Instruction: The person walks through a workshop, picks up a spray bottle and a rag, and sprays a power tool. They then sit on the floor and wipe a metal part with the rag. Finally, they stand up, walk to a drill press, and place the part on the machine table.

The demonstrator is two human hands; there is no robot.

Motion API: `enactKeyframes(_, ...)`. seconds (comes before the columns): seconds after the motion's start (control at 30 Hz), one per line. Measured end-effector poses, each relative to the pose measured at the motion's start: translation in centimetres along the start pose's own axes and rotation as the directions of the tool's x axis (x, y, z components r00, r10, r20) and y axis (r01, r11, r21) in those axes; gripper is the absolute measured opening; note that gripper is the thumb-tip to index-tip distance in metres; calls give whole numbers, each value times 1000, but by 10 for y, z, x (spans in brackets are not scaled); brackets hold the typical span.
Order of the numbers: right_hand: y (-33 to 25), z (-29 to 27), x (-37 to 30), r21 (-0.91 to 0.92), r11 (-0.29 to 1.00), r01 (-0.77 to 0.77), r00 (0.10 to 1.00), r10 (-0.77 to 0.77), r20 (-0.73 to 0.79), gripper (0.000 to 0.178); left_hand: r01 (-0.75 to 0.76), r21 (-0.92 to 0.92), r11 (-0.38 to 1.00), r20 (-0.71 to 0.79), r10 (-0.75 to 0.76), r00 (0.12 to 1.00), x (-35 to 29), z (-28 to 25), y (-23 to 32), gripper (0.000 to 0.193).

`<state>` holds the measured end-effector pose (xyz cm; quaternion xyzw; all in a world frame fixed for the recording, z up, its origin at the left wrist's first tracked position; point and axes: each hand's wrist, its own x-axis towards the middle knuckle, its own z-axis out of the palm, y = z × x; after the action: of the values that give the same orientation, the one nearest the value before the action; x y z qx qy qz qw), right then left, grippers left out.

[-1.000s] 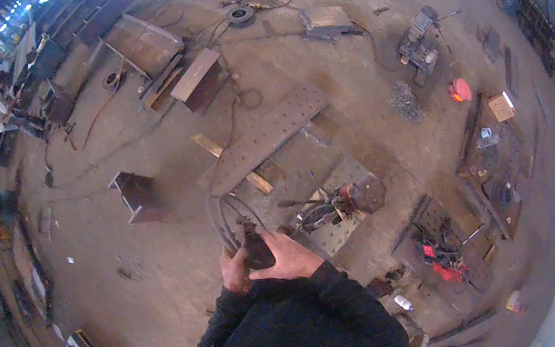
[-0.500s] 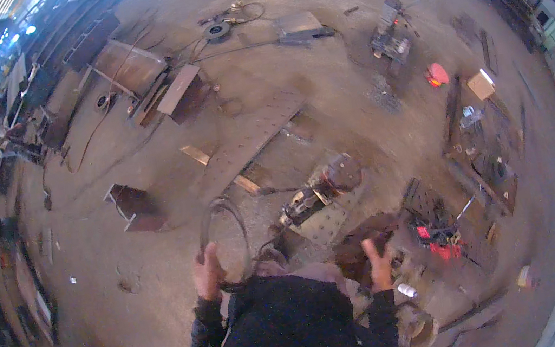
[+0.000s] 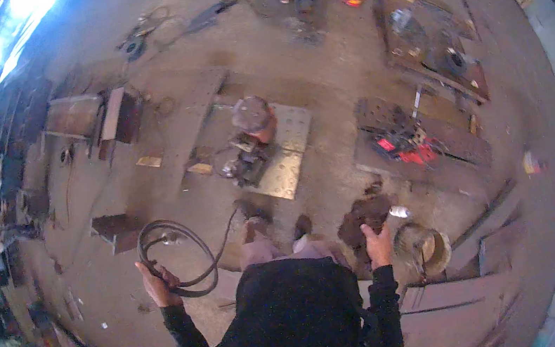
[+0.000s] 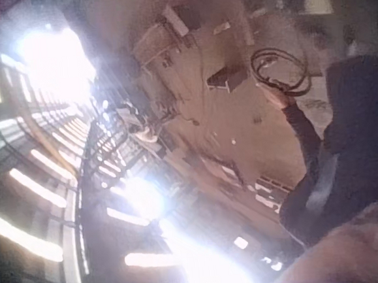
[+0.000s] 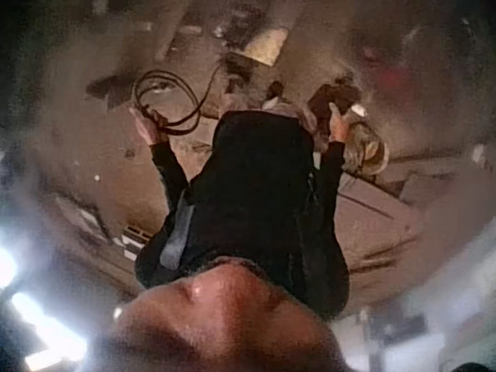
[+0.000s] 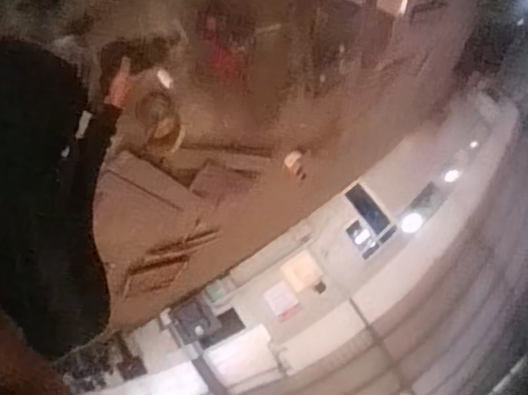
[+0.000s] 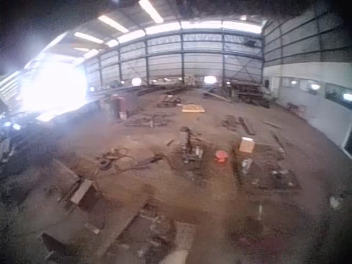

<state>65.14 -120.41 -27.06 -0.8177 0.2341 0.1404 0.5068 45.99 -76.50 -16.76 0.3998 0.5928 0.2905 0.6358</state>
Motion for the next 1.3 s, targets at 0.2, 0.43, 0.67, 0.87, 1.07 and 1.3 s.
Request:
enactKeyframes(0.2,31,-36,-3,55,998,-8,998,4,67,61,-68,186,980,122,46,991,12,7,-87,39)
enactKeyframes(0.43,29,-8,30,-219,955,198,977,-175,123,44,-1,281,960,311,-91,946,-34,51,-124,23)
enactKeyframes(0.67,-65,38,12,84,991,106,877,-133,462,47,-658,571,491,628,255,735,-98,67,-89,36)
enactKeyframes(0.87,-5,8,45,225,974,-5,944,-70,322,56,-840,481,253,868,-4,496,-114,80,-72,40)
enactKeyframes(1.07,4,-41,11,34,995,-95,980,87,181,57,-877,472,85,880,4,474,-104,70,-98,45)
enactKeyframes(1.3,18,-43,-8,-18,999,-48,998,49,26,58,-953,301,-29,940,178,291,-95,57,-94,40)
